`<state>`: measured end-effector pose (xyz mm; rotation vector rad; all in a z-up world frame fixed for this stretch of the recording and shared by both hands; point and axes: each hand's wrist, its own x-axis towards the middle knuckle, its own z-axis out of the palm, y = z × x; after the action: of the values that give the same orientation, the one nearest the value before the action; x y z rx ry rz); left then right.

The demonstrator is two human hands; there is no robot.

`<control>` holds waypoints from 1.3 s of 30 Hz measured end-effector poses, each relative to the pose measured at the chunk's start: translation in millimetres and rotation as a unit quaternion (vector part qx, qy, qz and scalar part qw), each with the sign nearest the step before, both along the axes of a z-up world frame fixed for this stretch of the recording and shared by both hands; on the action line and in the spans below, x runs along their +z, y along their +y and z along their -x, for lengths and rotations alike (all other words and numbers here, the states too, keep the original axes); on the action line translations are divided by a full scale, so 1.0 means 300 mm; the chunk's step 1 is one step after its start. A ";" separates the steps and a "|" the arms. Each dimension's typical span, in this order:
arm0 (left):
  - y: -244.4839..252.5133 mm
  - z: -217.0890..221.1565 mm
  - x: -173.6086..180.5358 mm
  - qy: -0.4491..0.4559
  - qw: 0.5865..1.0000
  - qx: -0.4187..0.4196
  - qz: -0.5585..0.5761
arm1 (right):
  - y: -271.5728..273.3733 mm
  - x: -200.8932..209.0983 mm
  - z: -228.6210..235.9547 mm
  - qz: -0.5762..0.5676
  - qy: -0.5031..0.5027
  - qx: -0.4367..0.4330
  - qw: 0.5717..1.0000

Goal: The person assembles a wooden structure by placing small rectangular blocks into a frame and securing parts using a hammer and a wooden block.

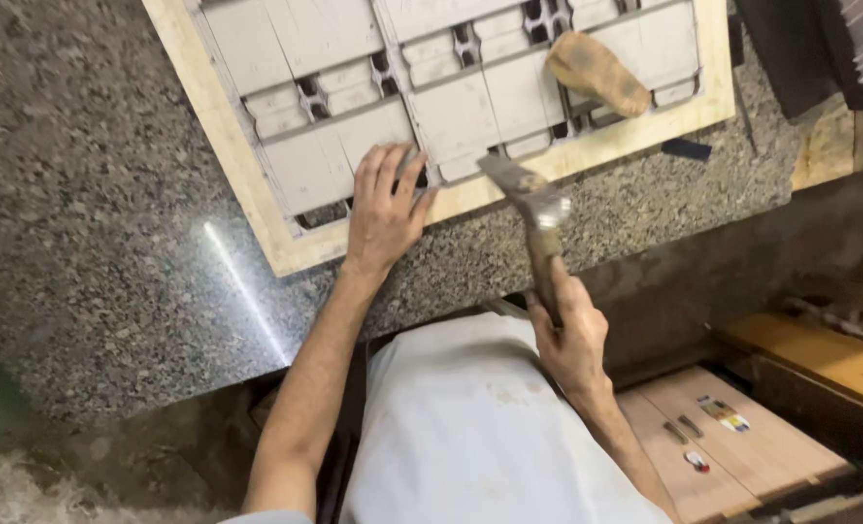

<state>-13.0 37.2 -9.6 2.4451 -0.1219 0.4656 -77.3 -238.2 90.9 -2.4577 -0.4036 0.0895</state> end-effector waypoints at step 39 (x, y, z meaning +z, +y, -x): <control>0.010 -0.003 -0.023 -0.016 1.000 -0.003 0.000 | 0.121 -0.052 -0.141 -0.003 -0.007 -0.070 0.997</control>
<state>-12.1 40.1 -16.5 2.4371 -0.1435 0.5010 -35.1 -201.8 75.2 -2.4743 -0.2356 0.0123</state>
